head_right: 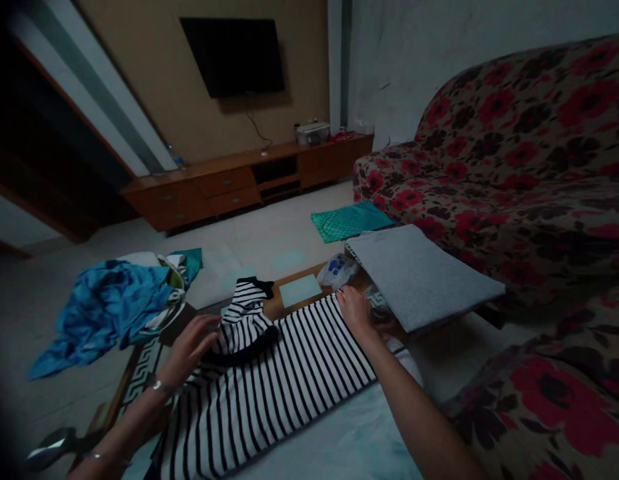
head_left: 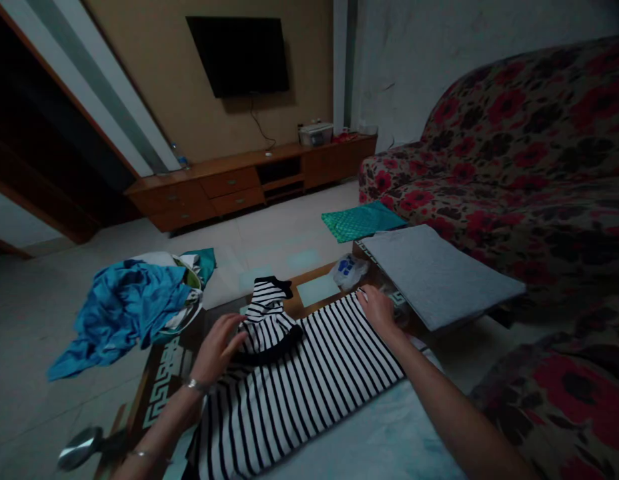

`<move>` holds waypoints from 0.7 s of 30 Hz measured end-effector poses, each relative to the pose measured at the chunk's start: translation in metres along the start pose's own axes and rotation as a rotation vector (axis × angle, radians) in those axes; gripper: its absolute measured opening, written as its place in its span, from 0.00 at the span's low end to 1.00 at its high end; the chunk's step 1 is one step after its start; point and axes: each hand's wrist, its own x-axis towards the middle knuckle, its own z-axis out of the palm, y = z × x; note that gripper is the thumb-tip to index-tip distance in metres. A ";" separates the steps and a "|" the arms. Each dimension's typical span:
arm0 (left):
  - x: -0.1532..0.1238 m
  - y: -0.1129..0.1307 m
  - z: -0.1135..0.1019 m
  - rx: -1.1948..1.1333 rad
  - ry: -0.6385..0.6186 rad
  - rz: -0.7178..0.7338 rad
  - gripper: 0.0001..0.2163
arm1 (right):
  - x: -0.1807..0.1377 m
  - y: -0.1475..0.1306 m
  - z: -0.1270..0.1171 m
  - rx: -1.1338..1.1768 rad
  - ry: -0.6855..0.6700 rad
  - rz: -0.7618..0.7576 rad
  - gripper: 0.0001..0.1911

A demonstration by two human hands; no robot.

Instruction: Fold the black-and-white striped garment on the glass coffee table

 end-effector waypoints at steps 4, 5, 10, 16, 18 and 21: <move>-0.021 0.024 0.015 0.266 -0.317 0.224 0.29 | -0.001 0.000 -0.001 0.008 0.011 -0.011 0.15; -0.020 0.026 0.019 0.304 -0.337 0.225 0.28 | -0.002 0.000 -0.001 0.009 0.014 -0.009 0.15; 0.031 0.028 0.010 0.182 -0.366 0.099 0.15 | -0.004 0.001 -0.001 0.017 0.019 -0.020 0.15; 0.116 0.029 -0.041 0.156 0.103 -0.090 0.20 | -0.006 0.003 -0.001 0.030 0.034 -0.028 0.15; 0.119 0.025 -0.045 0.167 0.185 -0.127 0.23 | -0.007 0.003 -0.001 0.027 0.033 -0.031 0.15; 0.092 0.014 -0.039 0.164 0.101 -0.158 0.18 | -0.008 0.003 0.000 0.031 0.028 -0.033 0.15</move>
